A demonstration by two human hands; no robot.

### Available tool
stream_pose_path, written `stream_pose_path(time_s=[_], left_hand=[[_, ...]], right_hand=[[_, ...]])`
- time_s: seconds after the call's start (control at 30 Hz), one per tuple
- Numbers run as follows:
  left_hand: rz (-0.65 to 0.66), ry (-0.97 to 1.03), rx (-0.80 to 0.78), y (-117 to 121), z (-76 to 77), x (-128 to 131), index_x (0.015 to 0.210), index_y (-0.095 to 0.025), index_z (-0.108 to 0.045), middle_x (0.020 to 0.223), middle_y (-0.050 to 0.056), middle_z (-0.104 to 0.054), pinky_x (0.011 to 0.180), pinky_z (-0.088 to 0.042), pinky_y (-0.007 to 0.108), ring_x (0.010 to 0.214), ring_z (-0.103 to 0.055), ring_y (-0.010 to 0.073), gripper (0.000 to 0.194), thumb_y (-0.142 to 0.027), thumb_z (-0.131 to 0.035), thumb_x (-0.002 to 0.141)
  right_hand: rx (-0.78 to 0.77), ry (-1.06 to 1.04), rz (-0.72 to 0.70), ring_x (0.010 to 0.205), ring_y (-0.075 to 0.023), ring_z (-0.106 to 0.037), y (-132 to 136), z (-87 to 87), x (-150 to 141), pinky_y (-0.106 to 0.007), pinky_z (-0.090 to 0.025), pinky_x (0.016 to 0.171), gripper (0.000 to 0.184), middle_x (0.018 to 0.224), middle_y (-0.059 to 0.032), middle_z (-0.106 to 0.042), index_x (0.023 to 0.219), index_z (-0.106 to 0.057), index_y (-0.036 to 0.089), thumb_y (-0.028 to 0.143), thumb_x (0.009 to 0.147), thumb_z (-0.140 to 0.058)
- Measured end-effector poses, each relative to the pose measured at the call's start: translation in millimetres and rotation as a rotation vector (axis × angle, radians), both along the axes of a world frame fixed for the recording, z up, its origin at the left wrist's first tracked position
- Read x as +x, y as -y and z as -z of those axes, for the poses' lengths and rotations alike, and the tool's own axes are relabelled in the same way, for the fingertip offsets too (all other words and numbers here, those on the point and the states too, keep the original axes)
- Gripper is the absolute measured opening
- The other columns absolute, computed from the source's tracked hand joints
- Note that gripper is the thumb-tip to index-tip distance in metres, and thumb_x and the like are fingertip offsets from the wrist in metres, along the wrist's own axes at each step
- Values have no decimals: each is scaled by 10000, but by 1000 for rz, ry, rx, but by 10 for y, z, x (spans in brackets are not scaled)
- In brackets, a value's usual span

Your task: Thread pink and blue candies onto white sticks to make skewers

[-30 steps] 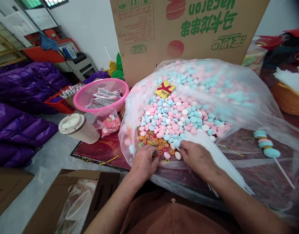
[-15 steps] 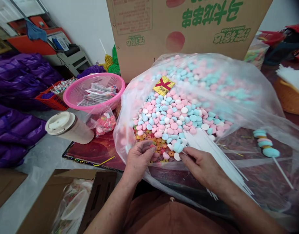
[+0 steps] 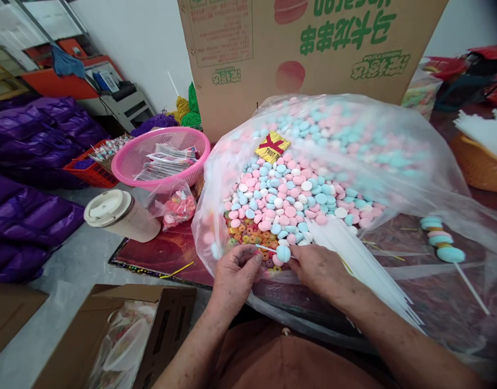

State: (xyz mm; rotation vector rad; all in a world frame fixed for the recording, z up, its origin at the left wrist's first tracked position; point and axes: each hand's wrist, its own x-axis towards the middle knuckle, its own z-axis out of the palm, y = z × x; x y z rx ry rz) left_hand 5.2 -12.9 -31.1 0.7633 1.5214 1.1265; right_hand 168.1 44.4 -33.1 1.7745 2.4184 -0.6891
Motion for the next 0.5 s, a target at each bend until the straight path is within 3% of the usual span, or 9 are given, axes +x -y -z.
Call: stream_pose_path(time_s=[0.1, 0.27, 0.33, 0.43, 0.5], left_hand=[[46, -175, 59, -20, 31, -9, 884, -145, -594, 678, 24, -649, 480, -456, 226, 545, -592, 134, 244, -320, -597, 714], [89, -712, 266, -150, 59, 0, 913, -186, -653, 940, 71, -648, 820, -453, 365, 899, -576, 218, 223, -193, -578, 703], [86, -573, 262, -162, 16, 77, 973, -184, -642, 945, 77, -641, 801, -466, 369, 889, -578, 221, 269, -226, -583, 713], [194, 38, 112, -122, -84, 225, 964, -157, -638, 756, 50, -645, 622, -506, 298, 648, -596, 155, 281, -333, -571, 756], [193, 378, 28, -95, -136, 279, 880, -132, -647, 681, 34, -641, 571, -503, 253, 566, -587, 120, 258, -324, -646, 707]], right_hand=[[-141, -313, 73, 580, -137, -489, -88, 65, 126, -228, -301, 509, 233, 624, -19, -573, 702, -596, 178, 364, 784, -484], [-355, -793, 185, 499, -87, -377, -94, 63, 234, -210, -271, 458, 311, 554, 41, -479, 719, -570, 152, 461, 735, -539], [-381, -924, 205, 491, -76, -363, -33, 32, 194, -204, -271, 450, 315, 560, 50, -466, 754, -565, 147, 461, 739, -544], [-327, -1009, 183, 529, -82, -402, 71, -42, 125, -204, -322, 476, 281, 617, 40, -496, 802, -563, 148, 425, 760, -540], [-255, -989, 127, 578, -96, -441, 141, -123, 131, -211, -358, 514, 246, 665, 27, -523, 800, -553, 160, 402, 789, -511]])
